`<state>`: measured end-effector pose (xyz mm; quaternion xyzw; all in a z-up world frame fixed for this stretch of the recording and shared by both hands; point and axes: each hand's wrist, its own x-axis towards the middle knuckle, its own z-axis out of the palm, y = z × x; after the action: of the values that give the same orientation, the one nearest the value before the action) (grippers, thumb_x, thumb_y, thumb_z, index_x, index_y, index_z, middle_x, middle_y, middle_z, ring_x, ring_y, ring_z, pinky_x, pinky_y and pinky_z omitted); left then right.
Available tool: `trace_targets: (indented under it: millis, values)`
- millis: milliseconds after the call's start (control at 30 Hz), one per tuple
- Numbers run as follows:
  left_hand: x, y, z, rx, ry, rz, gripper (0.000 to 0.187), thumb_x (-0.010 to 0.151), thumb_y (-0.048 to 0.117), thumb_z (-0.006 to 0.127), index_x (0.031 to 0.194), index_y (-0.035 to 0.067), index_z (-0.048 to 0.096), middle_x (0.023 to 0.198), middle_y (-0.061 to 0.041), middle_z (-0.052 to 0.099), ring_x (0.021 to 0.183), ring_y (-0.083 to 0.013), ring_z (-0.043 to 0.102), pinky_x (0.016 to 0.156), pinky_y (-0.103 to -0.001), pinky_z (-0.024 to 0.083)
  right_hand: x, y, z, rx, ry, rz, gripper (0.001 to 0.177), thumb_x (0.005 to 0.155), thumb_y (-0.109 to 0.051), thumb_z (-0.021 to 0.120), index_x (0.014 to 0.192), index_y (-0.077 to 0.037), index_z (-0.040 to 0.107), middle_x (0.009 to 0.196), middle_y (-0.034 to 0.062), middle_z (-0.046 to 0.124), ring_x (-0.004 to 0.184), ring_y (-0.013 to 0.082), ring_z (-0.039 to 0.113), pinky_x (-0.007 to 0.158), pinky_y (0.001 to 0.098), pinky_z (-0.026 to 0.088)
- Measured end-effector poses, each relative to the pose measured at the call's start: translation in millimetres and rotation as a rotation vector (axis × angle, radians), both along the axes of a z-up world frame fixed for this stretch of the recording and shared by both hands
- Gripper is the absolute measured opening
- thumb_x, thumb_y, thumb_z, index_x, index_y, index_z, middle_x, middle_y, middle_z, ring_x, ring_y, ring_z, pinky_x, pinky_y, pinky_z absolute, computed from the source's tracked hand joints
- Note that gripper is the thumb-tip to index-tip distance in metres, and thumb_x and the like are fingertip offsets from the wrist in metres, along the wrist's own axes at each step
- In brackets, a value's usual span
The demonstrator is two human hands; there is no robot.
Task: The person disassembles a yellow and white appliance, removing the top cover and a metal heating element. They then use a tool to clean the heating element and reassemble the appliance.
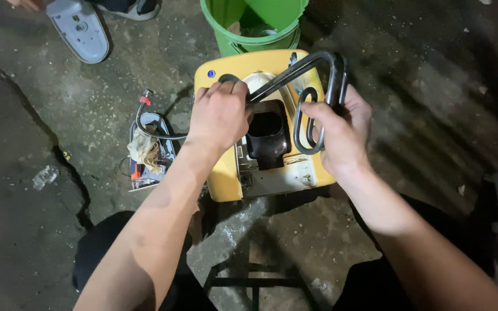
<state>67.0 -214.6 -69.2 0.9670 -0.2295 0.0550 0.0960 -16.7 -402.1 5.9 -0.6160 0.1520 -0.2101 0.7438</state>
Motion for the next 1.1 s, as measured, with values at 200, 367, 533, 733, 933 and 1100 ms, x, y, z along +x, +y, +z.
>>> trace_targets:
  millis: [200,367,533,733,933,1100]
  values:
    - [-1,20,-5,0.021,-0.114,0.042,0.025,0.086,0.037,0.066,0.105,0.021,0.065,0.098,-0.003,0.071,0.091,-0.0285,0.074,0.083,-0.045,0.056,13,-46,-6,-0.038,0.26,0.31,0.074,0.084,-0.084,0.044,0.109,-0.016,0.061,0.095,0.0052,0.064,0.084,0.0139,0.067,0.071,0.019,0.053]
    - [1,44,4,0.044,-0.082,0.145,0.026,0.09,0.041,0.067,0.1,0.017,0.063,0.097,-0.004,0.068,0.091,-0.0347,0.074,0.086,-0.046,0.055,3,-71,-12,-0.977,1.151,0.535,0.126,0.075,-0.082,0.06,0.163,-0.006,0.012,0.159,0.0359,0.03,0.143,0.0504,0.039,0.119,0.0583,0.036]
    - [5,65,22,-0.005,0.084,0.215,0.03,0.093,0.046,0.062,0.109,0.02,0.065,0.102,-0.007,0.069,0.095,-0.0403,0.074,0.093,-0.054,0.054,-15,-55,-70,-0.974,1.212,0.605,0.133,0.064,-0.08,0.076,0.156,-0.004,0.018,0.145,0.0355,0.051,0.136,0.0465,0.053,0.112,0.0521,0.046]
    - [4,82,27,-0.032,0.069,0.235,0.03,0.093,0.046,0.065,0.108,0.019,0.065,0.102,-0.006,0.069,0.1,-0.0385,0.073,0.096,-0.054,0.053,-26,-24,-49,-0.944,1.18,0.622,0.126,0.071,-0.079,0.07,0.154,0.0,0.018,0.139,0.0385,0.053,0.125,0.0502,0.06,0.095,0.0571,0.055]
    - [-2,82,42,-0.052,0.194,0.274,0.032,0.095,0.045,0.061,0.114,0.02,0.064,0.111,-0.008,0.069,0.103,-0.0424,0.071,0.098,-0.057,0.054,-31,-18,-41,-0.983,1.191,0.649,0.125,0.071,-0.084,0.063,0.151,0.003,0.023,0.136,0.0395,0.055,0.121,0.0509,0.063,0.088,0.0534,0.06]
    - [-6,79,45,-0.014,0.202,0.269,0.033,0.096,0.044,0.062,0.115,0.017,0.065,0.111,-0.01,0.069,0.104,-0.0442,0.071,0.098,-0.058,0.054,-3,-42,-67,-1.108,1.154,0.763,0.128,0.071,-0.09,0.062,0.145,0.011,0.035,0.136,0.0415,0.055,0.128,0.0494,0.059,0.096,0.0559,0.058]
